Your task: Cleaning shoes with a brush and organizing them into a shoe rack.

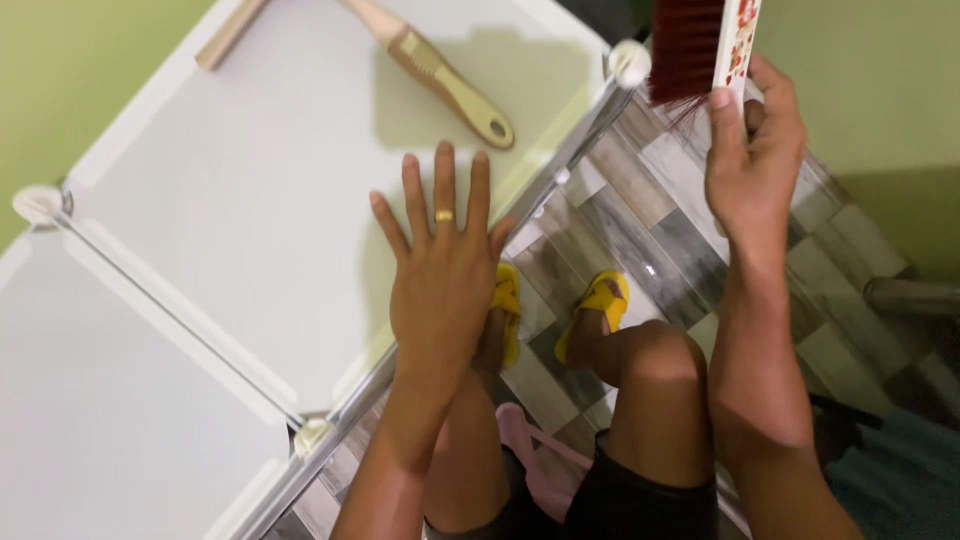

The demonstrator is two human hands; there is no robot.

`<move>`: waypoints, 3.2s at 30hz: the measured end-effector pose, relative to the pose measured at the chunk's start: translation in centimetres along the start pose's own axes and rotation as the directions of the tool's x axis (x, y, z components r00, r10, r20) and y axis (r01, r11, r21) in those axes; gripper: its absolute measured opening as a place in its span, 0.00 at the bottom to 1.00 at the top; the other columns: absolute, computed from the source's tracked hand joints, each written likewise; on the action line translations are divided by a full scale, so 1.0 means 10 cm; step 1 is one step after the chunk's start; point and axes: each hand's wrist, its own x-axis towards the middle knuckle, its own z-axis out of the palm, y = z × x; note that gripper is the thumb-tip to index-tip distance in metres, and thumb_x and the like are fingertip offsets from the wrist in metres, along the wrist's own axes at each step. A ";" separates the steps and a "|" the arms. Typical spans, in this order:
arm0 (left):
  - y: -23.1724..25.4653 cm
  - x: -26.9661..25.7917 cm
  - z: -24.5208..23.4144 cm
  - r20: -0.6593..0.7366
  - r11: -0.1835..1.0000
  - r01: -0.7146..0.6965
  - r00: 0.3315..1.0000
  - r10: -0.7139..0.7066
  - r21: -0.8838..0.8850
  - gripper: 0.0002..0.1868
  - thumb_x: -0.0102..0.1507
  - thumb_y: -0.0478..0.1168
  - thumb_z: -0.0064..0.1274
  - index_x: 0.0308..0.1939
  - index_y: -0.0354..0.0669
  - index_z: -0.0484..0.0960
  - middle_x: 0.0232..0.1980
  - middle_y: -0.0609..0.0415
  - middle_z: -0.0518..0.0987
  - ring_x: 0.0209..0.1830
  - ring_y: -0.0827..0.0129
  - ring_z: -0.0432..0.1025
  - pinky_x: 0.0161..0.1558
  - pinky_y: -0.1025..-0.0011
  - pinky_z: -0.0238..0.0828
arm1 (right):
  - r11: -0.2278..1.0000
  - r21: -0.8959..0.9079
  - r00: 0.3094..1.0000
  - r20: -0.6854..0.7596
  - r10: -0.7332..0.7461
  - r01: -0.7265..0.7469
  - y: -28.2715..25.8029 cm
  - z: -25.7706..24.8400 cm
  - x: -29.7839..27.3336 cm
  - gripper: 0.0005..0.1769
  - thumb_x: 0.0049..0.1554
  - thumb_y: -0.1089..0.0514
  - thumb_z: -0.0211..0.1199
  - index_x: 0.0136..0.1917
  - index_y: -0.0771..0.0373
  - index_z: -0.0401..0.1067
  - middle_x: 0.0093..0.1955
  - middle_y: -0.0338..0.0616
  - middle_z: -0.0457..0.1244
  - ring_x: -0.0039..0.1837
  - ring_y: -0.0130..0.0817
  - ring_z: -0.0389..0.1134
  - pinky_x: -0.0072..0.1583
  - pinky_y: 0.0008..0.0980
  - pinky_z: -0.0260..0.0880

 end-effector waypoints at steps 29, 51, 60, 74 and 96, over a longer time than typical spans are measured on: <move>-1.24 -2.48 -0.75 -0.144 0.873 0.483 0.870 -0.472 0.057 0.39 0.71 0.66 0.31 0.78 0.46 0.59 0.81 0.45 0.56 0.83 0.46 0.42 0.76 0.38 0.34 | 0.772 0.116 0.769 0.078 -0.634 0.625 -1.42 1.06 0.03 0.19 0.62 0.54 0.72 0.53 0.74 0.75 0.55 0.64 0.66 0.60 0.59 0.64 0.62 0.54 0.66; -1.48 -3.39 -1.25 -0.262 0.660 0.324 0.732 -0.629 -0.678 0.33 0.68 0.41 0.42 0.77 0.32 0.59 0.81 0.34 0.56 0.81 0.40 0.52 0.78 0.55 0.54 | 0.878 0.376 0.739 0.493 -0.460 0.296 -4.04 1.17 -2.75 0.14 0.58 0.65 0.66 0.55 0.72 0.68 0.51 0.58 0.65 0.49 0.53 0.72 0.46 0.45 0.75; -1.63 -3.52 -1.57 -0.347 0.752 0.394 0.708 -0.615 -0.528 0.42 0.62 0.50 0.54 0.75 0.33 0.59 0.79 0.28 0.48 0.79 0.31 0.41 0.74 0.40 0.46 | 0.769 0.467 0.682 0.387 -0.621 0.436 -4.22 0.80 -2.76 0.24 0.55 0.59 0.72 0.57 0.74 0.65 0.54 0.64 0.62 0.53 0.57 0.67 0.52 0.46 0.70; -1.08 -2.26 -0.89 -0.366 0.947 0.321 0.884 -0.291 0.023 0.39 0.66 0.63 0.48 0.67 0.32 0.74 0.75 0.35 0.65 0.81 0.37 0.43 0.74 0.29 0.28 | 0.912 0.277 0.699 0.585 -0.411 0.304 -2.94 0.34 -1.43 0.37 0.65 0.42 0.61 0.78 0.66 0.59 0.65 0.66 0.66 0.67 0.52 0.68 0.65 0.45 0.66; -1.17 -1.84 -0.92 0.051 0.919 0.373 0.928 -0.369 -0.130 0.56 0.60 0.73 0.40 0.75 0.29 0.54 0.80 0.42 0.52 0.81 0.43 0.38 0.74 0.38 0.27 | 0.766 -0.363 0.630 0.774 -0.070 0.530 -2.66 1.30 0.10 0.31 0.57 0.39 0.58 0.70 0.50 0.69 0.64 0.53 0.66 0.63 0.55 0.68 0.62 0.53 0.69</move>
